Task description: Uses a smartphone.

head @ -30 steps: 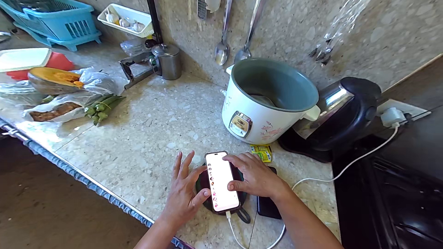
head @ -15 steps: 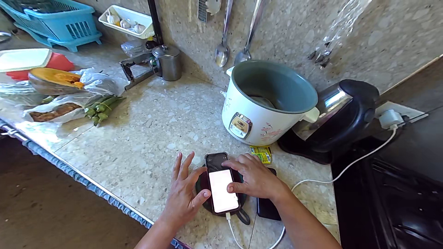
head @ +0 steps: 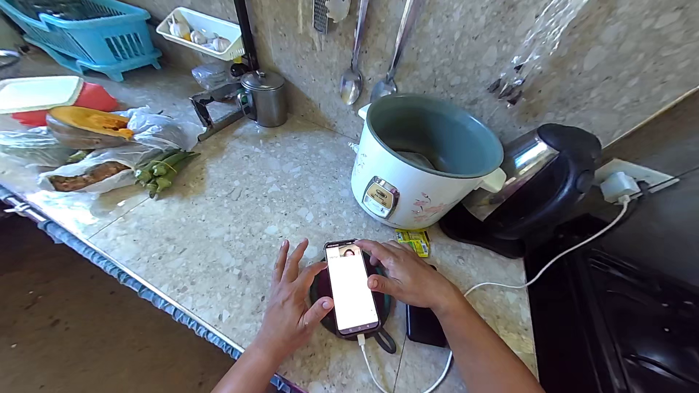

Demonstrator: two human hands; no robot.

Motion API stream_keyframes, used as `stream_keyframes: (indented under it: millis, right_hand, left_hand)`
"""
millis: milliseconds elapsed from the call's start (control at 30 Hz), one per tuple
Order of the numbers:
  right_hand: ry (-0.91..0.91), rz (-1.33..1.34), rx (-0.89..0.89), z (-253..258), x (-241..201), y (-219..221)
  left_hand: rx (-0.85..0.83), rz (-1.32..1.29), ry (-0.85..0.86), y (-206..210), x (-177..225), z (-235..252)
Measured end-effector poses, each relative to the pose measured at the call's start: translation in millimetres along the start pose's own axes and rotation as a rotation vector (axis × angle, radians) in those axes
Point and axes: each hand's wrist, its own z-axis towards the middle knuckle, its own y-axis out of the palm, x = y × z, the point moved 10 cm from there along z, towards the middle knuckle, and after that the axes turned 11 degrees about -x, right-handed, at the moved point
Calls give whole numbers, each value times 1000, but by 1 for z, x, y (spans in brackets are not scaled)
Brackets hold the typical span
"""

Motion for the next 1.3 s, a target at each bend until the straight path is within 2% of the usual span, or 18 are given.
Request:
stream_keyframes:
  millis: [800,1300]
  right_hand:
    - [4,54,-17,0,3,-2]
    - [69,36,-56,2,5,-1]
  left_hand:
    - [0,0,-18,0,-1,0]
    - [-4,-1,-33,0,-2,-1]
